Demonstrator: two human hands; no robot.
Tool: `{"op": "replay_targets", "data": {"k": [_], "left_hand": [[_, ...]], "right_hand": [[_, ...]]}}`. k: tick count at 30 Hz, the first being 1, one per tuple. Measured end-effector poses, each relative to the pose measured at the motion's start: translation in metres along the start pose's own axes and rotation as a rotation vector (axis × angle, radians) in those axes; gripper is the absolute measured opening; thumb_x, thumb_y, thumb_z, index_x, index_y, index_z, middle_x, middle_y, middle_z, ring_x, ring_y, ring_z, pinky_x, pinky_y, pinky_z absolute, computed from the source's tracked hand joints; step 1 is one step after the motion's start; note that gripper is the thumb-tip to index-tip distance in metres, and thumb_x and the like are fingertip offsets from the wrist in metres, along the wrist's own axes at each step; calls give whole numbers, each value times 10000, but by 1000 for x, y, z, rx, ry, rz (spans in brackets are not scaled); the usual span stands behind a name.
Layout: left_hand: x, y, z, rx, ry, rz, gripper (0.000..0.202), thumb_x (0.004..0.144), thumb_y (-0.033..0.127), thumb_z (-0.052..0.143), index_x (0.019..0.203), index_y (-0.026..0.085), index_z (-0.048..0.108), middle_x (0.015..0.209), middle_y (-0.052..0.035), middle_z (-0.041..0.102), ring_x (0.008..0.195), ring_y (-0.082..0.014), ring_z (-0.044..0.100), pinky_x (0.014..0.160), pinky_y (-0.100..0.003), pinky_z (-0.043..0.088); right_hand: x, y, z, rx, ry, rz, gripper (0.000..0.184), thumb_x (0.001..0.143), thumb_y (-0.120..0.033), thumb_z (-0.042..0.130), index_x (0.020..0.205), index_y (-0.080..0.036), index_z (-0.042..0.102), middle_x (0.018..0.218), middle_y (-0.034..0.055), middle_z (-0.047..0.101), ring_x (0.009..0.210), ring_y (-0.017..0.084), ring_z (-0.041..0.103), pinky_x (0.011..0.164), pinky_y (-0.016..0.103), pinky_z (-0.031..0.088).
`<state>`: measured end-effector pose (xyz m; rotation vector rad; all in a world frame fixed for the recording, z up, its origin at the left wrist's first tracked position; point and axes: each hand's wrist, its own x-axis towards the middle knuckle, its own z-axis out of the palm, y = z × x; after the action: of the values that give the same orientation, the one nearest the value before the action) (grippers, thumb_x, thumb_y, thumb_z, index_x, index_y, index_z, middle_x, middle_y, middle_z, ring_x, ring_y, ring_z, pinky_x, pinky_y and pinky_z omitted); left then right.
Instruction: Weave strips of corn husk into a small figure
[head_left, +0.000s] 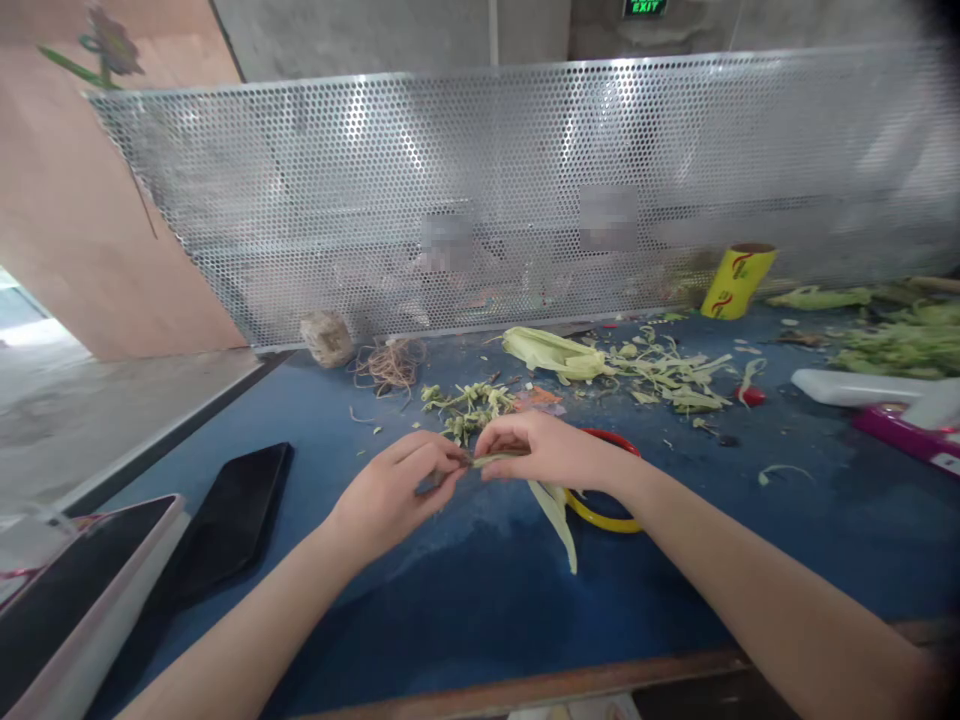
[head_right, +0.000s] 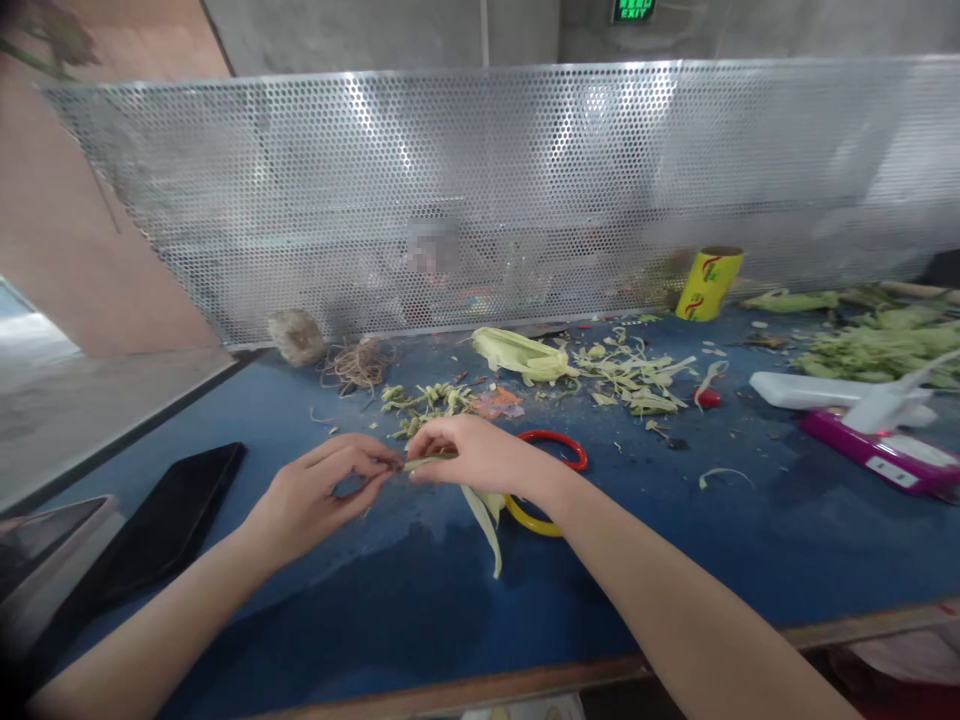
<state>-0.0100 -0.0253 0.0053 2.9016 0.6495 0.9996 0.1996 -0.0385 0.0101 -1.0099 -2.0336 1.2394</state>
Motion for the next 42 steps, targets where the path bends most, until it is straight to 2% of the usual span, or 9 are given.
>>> {"op": "replay_targets", "data": {"k": [3,7,11,18,26,29,33,36,42], "left_hand": [[-1,-1,0,-2,-48,5,119,788,167,540,900,179,500,954,-63,621,879,-134,592,744,-239,494],[0,-1,-3,-6,-175,78,336,836,178,471,1169,181,426,1083,-99,563,969,-149,554,790,-252,479],[1,0,-7,-108,-230,102,266,835,121,465,1083,175,545,983,-84,565,893,-125,558,769,-217,466],[2,0,-8,-199,-152,70,106,794,143,540,823,165,639,803,-42,585,753,-109,570,691,-196,467],[4,-1,-10,-123,-206,-15,127,825,126,477,852,174,592,844,-39,583,813,-113,555,738,-206,452],[4,-2,-8,-113,-210,-56,124,826,125,469,844,167,584,849,-41,574,810,-111,549,744,-203,444],[3,-3,-3,-100,-252,-67,130,835,145,452,856,169,577,863,-40,572,826,-117,548,753,-204,437],[2,-3,0,-102,-329,-65,155,850,164,424,870,176,577,879,-37,571,842,-121,547,766,-207,434],[5,1,-1,-64,-466,-50,227,871,152,361,912,171,584,919,-44,576,886,-133,534,789,-220,429]], "right_hand": [[1,0,1,-2,-19,0,104,786,-212,506,854,-166,569,776,35,642,751,140,608,657,237,466],[-1,-2,-1,-4,-48,-3,95,760,-168,519,825,-164,587,781,27,657,791,138,615,735,243,453],[-3,-5,-4,-22,-72,32,99,758,-180,520,818,-171,598,766,19,666,789,136,616,731,240,446],[-3,-1,-6,9,-159,13,125,738,-271,578,793,-165,613,697,9,647,715,124,604,691,226,438],[-5,-8,-10,-109,-144,25,196,790,-343,515,851,-180,605,778,20,665,737,121,585,644,210,418],[-12,-14,-19,-259,-49,88,297,819,-426,445,981,-220,585,1006,30,634,883,156,576,691,232,429],[-34,-8,-25,-676,260,265,344,861,-382,360,1096,-202,535,1128,88,566,1011,220,527,798,307,415],[-52,8,-18,-1025,198,417,287,799,-334,468,979,-149,595,980,134,609,923,297,550,767,401,417],[-65,27,-7,-1069,154,440,338,753,-189,500,1084,-127,526,1086,160,558,1020,288,516,806,372,408]]}}
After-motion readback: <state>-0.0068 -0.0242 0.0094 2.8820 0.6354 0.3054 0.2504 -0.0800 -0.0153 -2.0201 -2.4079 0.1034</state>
